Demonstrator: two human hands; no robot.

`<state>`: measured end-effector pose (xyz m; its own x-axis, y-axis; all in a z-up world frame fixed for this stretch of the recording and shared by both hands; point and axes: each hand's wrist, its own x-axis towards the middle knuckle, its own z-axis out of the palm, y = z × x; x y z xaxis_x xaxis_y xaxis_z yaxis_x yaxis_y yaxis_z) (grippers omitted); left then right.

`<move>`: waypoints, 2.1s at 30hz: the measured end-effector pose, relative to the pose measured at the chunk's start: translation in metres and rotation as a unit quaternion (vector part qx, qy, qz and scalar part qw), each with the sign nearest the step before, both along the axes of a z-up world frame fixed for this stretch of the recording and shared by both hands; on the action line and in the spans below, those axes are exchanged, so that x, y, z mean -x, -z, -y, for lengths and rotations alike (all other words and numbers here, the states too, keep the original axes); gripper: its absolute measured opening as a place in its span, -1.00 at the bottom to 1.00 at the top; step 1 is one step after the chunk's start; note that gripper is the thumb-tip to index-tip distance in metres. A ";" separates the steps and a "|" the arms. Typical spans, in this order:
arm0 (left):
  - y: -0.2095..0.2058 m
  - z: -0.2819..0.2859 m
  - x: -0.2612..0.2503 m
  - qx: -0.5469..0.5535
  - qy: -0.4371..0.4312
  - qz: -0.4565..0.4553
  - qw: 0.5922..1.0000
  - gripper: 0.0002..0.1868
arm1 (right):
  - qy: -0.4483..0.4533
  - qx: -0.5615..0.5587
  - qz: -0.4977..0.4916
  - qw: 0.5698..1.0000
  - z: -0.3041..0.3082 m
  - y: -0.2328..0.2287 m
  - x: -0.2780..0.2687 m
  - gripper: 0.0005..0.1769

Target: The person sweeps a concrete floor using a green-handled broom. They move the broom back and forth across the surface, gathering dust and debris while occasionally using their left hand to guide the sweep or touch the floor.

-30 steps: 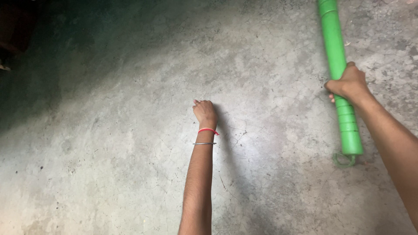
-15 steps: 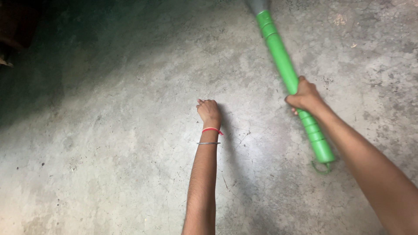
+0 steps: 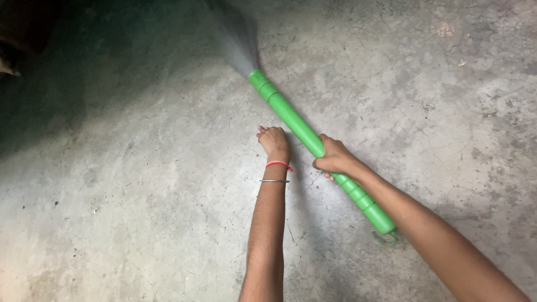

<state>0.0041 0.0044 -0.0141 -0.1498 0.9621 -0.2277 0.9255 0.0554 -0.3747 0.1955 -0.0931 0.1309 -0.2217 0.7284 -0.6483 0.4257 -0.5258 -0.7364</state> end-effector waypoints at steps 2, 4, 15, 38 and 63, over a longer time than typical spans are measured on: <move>0.001 -0.002 0.000 -0.010 -0.006 0.007 1.000 -0.59 | 0.010 -0.014 -0.110 0.994 0.002 -0.011 -0.002 -0.32; 0.001 -0.001 0.000 0.008 -0.007 0.009 1.000 -0.59 | 0.018 -0.020 -0.071 0.997 0.009 -0.019 -0.012 -0.18; 0.024 -0.007 0.012 -0.023 0.006 0.027 0.999 -0.60 | 0.256 -0.124 0.153 0.946 0.050 -0.014 -0.157 -0.11; -0.056 0.137 0.079 -0.052 -0.132 0.228 0.963 0.40 | 0.240 -0.028 -0.065 0.968 0.102 0.053 -0.056 -0.43; -0.051 0.228 0.178 -0.045 -0.229 0.316 0.920 0.59 | -0.161 0.028 -0.112 0.980 0.057 -0.006 0.134 -0.07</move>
<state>-0.1744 -0.2237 0.0373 -0.4088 0.8505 -0.3311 0.8289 0.4978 0.2553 0.0611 -0.1501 0.1368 -0.5761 0.5612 -0.5943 0.4075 -0.4331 -0.8040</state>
